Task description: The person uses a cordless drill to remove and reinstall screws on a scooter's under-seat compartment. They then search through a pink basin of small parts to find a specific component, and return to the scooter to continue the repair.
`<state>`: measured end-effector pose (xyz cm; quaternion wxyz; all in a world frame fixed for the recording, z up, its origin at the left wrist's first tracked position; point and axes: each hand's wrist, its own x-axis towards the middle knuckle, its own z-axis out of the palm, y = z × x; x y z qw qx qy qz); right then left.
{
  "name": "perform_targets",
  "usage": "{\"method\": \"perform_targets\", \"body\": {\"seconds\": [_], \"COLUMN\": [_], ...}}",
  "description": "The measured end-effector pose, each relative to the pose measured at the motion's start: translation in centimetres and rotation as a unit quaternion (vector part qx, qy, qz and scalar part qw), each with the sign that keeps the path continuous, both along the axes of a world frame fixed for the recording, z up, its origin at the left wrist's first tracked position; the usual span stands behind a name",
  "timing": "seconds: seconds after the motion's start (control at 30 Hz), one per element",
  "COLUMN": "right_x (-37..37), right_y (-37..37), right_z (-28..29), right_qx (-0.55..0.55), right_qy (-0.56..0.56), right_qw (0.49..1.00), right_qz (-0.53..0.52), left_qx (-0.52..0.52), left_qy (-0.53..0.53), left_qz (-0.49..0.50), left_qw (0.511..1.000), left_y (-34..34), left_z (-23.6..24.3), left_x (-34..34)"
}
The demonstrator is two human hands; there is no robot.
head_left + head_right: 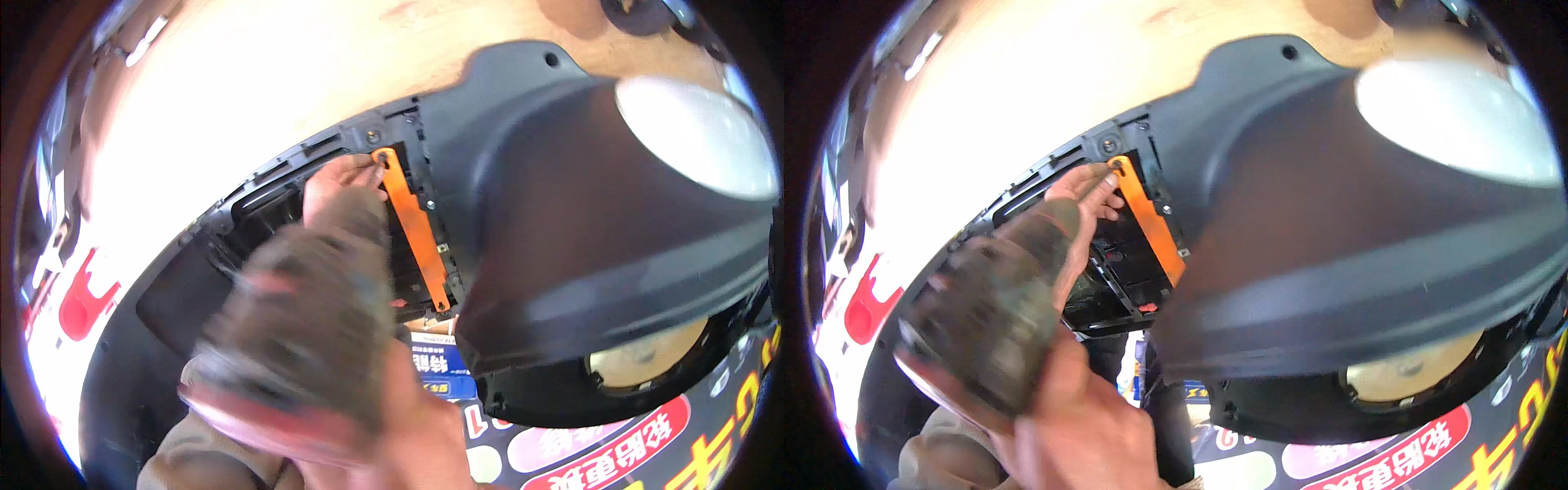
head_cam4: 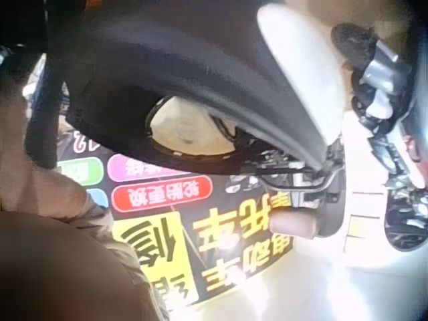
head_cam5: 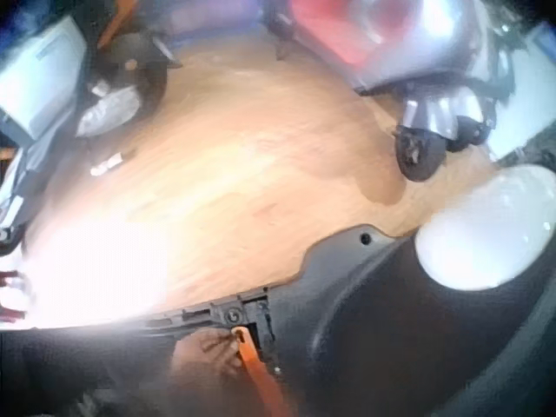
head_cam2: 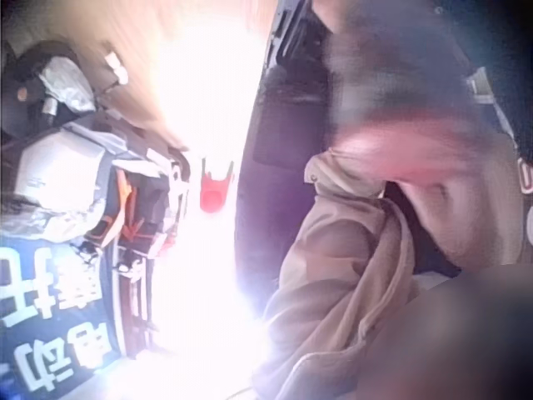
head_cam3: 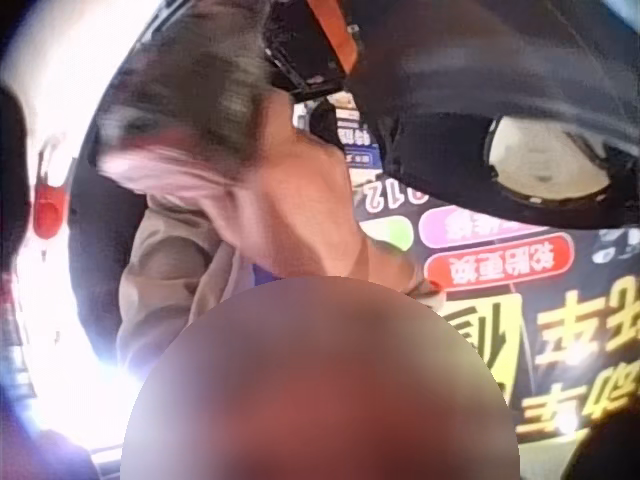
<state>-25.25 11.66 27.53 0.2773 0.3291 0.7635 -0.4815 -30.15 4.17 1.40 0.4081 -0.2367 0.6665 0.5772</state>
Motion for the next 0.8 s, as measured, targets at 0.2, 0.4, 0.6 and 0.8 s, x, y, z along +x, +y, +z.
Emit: {"method": "perform_targets", "body": {"seconds": [0.2, 0.4, 0.6, 0.8], "right_x": [-1.5, -1.4, -1.5, -1.3], "right_y": [1.2, 1.4, 1.0, -0.4], "right_z": [-0.4, 0.5, 0.3, 0.0], "right_qx": [-0.012, -0.034, -0.030, -0.029], "right_qy": [-0.004, 0.002, -0.014, -0.032], "right_qw": [0.999, 0.999, 0.999, 0.998], "right_qz": [0.033, 0.037, -0.012, -0.038], "left_qx": [-0.031, -0.005, -0.038, -0.021], "left_qy": [0.013, 0.015, -0.022, -0.038], "left_qz": [-0.058, -0.050, -0.088, -0.107], "left_qw": [0.998, 0.999, 0.995, 0.993], "left_y": [0.6, -0.8, -0.7, -1.1], "left_z": [-0.3, 0.1, 0.0, 0.4], "left_x": [0.1, -0.2, -1.5, -1.8]}}
